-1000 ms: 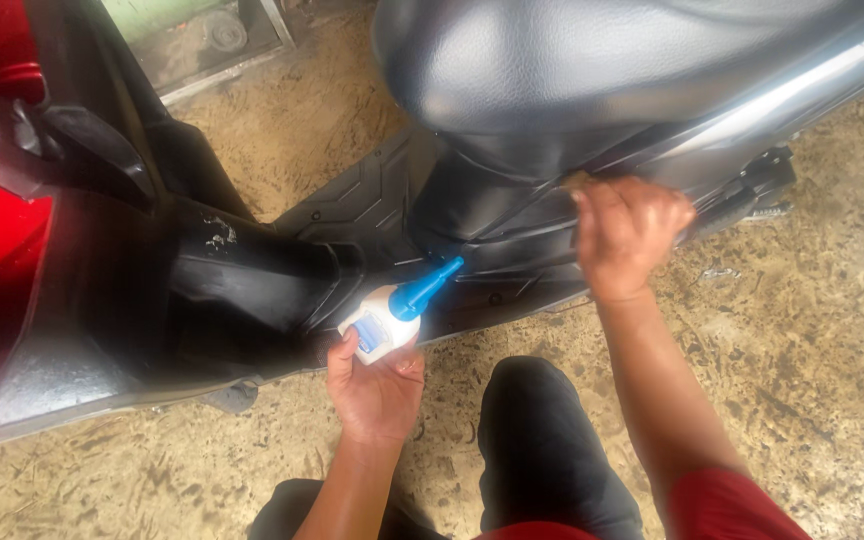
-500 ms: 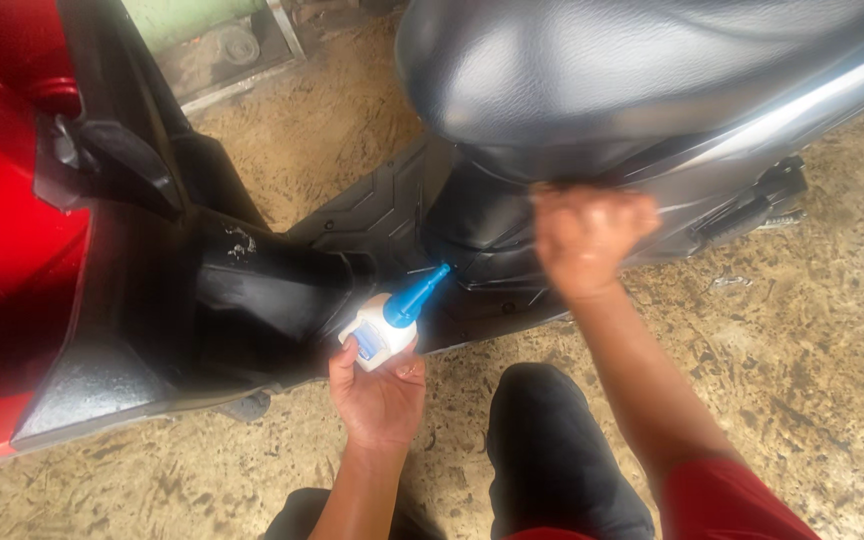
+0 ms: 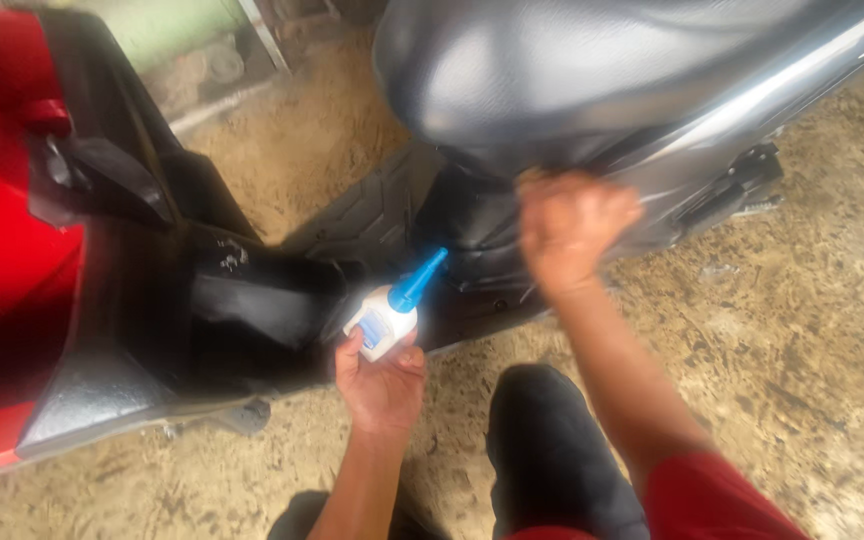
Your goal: The person applies a cleaning solution from a bottle to the front and side panels of a red and black motorcycle, then wipes the surfaces with a cloth. The person moves around the vehicle to clean the front wheel area, side fairings, and lower body panels.
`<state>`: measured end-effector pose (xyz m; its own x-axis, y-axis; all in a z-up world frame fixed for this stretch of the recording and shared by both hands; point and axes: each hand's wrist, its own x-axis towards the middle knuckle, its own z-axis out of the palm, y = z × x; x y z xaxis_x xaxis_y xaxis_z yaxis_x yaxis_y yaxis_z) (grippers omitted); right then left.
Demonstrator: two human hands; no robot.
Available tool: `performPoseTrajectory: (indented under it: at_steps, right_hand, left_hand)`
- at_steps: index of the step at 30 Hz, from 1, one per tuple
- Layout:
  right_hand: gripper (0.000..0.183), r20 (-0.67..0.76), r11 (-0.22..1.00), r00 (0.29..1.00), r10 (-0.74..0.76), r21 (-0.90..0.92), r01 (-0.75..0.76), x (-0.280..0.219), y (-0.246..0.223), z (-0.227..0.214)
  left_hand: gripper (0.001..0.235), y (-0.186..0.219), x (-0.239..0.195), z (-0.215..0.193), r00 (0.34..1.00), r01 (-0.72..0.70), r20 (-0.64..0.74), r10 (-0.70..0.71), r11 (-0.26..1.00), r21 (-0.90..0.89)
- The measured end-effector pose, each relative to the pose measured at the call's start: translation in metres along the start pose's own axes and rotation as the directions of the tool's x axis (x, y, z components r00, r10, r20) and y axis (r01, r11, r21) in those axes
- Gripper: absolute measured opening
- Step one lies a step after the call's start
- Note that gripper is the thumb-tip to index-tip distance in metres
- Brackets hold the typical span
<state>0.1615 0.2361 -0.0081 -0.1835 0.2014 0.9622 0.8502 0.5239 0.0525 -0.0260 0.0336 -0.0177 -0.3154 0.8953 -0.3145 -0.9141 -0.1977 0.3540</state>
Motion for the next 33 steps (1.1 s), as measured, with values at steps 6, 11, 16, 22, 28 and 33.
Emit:
performPoseTrajectory:
  at_steps: [6,11,16,22,28,33]
  right_hand:
    - [0.031,0.255,0.986,0.953,-0.164,0.025,0.163,0.004,-0.055,0.04]
    - [0.026,0.62,0.844,0.641,-0.453,0.067,0.532,0.016,-0.068,0.065]
    - [0.035,0.37,0.972,0.9,-0.231,0.041,0.233,-0.005,-0.003,0.002]
    - [0.009,-0.177,0.97,0.967,0.185,-0.127,-0.209,0.017,0.102,-0.001]
    - [0.027,0.703,0.982,0.7,0.128,0.009,-0.189,-0.001,0.06,-0.012]
    - [0.012,-0.288,0.927,0.886,0.363,0.21,-0.312,-0.011,0.151,0.011]
  left_hand:
    - [0.042,-0.016,0.016,-0.007,0.998,0.021,-0.064,-0.023,0.999,-0.029]
    - [0.046,-0.005,0.018,-0.002,0.997,-0.026,0.072,0.028,0.999,-0.029]
    - [0.047,-0.012,0.03,0.009,0.997,-0.018,0.08,0.017,1.0,0.011]
    - [0.047,-0.019,0.015,0.01,0.994,-0.026,0.11,0.02,0.998,0.056]
    - [0.045,-0.024,-0.001,0.01,0.999,-0.028,0.018,0.027,0.999,0.039]
    - [0.043,-0.026,-0.019,0.002,0.997,-0.039,0.068,0.035,0.998,0.053]
